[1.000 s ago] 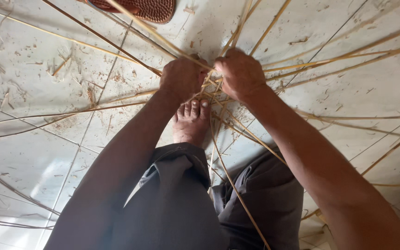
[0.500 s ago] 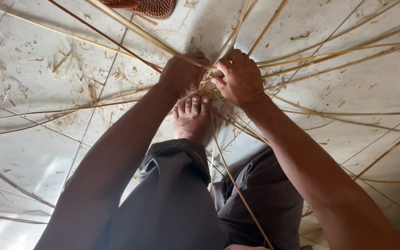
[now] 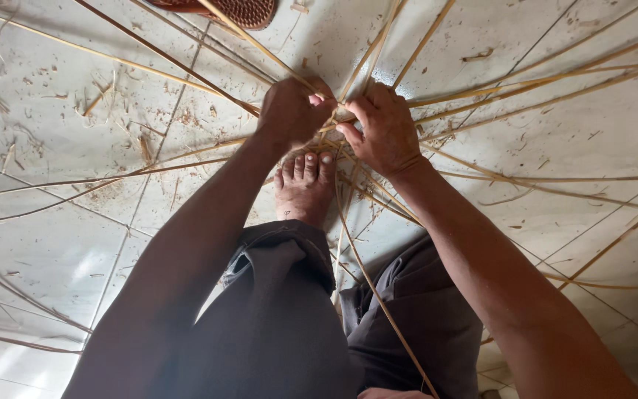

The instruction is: The person sits on a tiled floor and weaves thin bamboo strips by hand to form a circular base. They interlace the strips in a radial pattern, occasionally adjusting the position of the work and adding new strips from a nearby pile.

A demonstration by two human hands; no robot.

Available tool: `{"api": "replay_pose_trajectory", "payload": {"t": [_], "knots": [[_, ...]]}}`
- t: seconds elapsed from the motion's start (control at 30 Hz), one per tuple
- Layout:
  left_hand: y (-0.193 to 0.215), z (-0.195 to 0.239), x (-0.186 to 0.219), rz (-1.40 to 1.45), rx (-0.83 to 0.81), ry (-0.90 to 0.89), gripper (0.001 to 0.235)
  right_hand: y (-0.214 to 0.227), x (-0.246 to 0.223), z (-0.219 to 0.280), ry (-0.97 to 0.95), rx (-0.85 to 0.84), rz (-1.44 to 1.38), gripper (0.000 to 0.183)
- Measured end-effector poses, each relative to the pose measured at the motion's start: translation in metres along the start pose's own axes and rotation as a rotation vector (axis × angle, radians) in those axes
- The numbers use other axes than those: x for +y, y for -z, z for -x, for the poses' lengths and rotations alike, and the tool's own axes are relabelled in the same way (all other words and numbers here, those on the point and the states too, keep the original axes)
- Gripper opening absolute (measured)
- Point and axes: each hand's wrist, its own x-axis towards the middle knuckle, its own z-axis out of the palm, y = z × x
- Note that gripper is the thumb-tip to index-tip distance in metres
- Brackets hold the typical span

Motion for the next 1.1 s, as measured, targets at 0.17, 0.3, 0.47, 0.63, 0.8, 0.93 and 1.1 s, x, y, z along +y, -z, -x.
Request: {"api": "replay_pose_trajectory", "payload": {"t": [0.17, 0.3, 0.47, 0.63, 0.8, 0.93, 1.1], "knots": [[0.002, -0.005, 0.014, -0.024, 0.042, -0.002, 0.011, 0.003, -0.001, 0.004, 0.070, 0.028, -0.026, 0.034], [0.002, -0.002, 0.014, -0.276, 0.010, -0.199, 0.013, 0.002, -0.002, 0.004, 0.052, 0.032, -0.028, 0.041], [0.001, 0.005, 0.007, -0.271, -0.020, -0.111, 0.016, 0.004, -0.005, 0.007, 0.079, 0.028, -0.023, 0.036], [0.010, -0.008, 0.011, -0.326, -0.142, -0.193, 0.019, 0.005, -0.002, 0.010, 0.150, 0.014, 0.187, 0.034], [0.018, -0.009, 0.010, -0.315, -0.214, -0.181, 0.019, 0.002, -0.004, 0.012, 0.124, 0.010, 0.201, 0.030], [0.025, 0.014, 0.007, -0.332, -0.200, -0.231, 0.019, 0.003, -0.006, 0.008, 0.120, 0.025, 0.196, 0.025], [-0.002, -0.009, -0.013, -0.700, -0.226, -0.275, 0.018, -0.023, 0.008, 0.019, 0.115, 0.094, 0.227, 0.022]]}}
